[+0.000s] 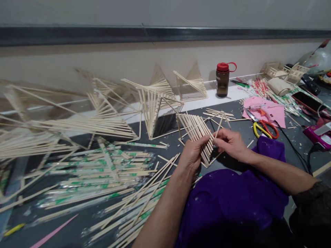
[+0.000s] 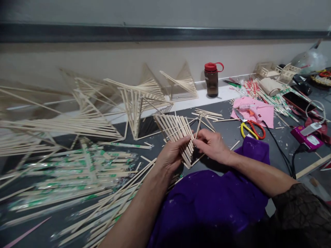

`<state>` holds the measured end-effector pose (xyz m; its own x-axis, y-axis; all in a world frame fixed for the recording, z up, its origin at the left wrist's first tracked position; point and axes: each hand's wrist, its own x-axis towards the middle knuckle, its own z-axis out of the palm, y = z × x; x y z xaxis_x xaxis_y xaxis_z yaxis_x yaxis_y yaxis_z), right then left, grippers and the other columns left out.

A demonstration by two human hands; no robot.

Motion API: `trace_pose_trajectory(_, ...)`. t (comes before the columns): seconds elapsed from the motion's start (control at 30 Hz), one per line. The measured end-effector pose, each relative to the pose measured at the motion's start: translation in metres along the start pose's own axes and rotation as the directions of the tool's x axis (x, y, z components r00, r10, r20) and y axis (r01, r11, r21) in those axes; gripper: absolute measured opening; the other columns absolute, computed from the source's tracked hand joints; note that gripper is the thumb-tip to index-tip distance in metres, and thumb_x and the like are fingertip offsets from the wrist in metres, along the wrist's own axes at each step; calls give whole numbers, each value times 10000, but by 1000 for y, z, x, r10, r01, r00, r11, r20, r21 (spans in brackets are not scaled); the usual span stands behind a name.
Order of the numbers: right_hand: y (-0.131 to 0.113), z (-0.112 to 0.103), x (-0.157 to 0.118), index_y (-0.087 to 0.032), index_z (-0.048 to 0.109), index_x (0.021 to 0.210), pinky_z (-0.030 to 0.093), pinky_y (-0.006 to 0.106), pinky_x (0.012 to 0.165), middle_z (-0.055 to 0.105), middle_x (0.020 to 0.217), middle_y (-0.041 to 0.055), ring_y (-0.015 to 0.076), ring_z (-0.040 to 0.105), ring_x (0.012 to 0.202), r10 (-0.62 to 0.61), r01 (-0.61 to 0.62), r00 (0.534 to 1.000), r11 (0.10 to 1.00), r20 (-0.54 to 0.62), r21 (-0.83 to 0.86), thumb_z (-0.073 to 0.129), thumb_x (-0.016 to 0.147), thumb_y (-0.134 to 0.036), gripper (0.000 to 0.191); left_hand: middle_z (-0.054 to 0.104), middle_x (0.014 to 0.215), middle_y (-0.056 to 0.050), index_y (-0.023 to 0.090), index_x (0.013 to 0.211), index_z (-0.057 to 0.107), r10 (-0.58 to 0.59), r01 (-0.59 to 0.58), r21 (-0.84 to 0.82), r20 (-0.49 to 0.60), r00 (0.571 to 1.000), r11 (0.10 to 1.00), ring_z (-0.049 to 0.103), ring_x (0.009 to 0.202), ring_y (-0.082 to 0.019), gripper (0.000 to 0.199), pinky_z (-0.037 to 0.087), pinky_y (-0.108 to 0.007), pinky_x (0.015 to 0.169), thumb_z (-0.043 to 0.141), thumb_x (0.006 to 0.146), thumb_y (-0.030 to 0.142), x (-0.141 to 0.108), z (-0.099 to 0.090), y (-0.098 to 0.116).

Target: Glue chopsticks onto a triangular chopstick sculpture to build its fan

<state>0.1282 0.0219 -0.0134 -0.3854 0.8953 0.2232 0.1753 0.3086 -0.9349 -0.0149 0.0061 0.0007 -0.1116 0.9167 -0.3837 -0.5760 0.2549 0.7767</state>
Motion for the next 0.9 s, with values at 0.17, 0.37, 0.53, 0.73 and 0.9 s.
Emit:
trace_pose_trajectory(0.17, -3, -4, 2, -185, 594, 776, 384, 215, 544, 554, 626, -30, 86, 509, 547, -132, 122, 990, 980, -55, -158, 554, 843, -311, 148, 728, 705, -18, 102, 803, 717, 31, -32, 37, 16, 999, 999, 662, 632, -128, 403, 516, -200, 622, 869, 438, 181, 1, -1, 1)
trace_pose_trajectory(0.37, -8, -17, 6, -171, 646, 805, 373, 215, 563, 580, 639, -17, 88, 487, 561, -284, 244, 954, 924, -99, -295, 549, 838, -259, 135, 721, 731, -2, 127, 776, 699, 96, -96, -10, 99, 990, 995, 647, 645, -120, 411, 525, -223, 680, 903, 437, 239, -1, 3, 0)
trace_pose_trajectory(0.53, -6, -16, 0, -152, 652, 886, 425, 211, 594, 661, 715, 9, 93, 557, 592, -356, 311, 930, 894, -90, -322, 531, 851, -233, 149, 710, 701, -4, 114, 757, 680, 132, -130, -34, 51, 990, 991, 651, 628, -128, 364, 525, -237, 662, 886, 479, 226, -1, -1, 11)
trace_pose_trajectory(0.73, -8, -6, -11, -110, 617, 1045, 479, 245, 642, 723, 883, 93, 144, 654, 719, -457, 447, 885, 785, 85, -429, 512, 896, -253, 231, 725, 696, -29, 110, 807, 693, 96, -96, -3, 44, 994, 995, 672, 590, -154, 269, 540, -245, 595, 804, 580, 202, 1, -1, 25)
trace_pose_trajectory(0.9, -34, -9, -34, -76, 605, 1092, 471, 272, 573, 713, 790, 90, 170, 652, 643, -524, 487, 841, 626, 134, -609, 498, 910, -223, 259, 708, 645, -2, 120, 774, 690, 147, -146, 35, -45, 988, 989, 639, 524, -118, 226, 541, -213, 556, 766, 561, 115, -3, -9, 46)
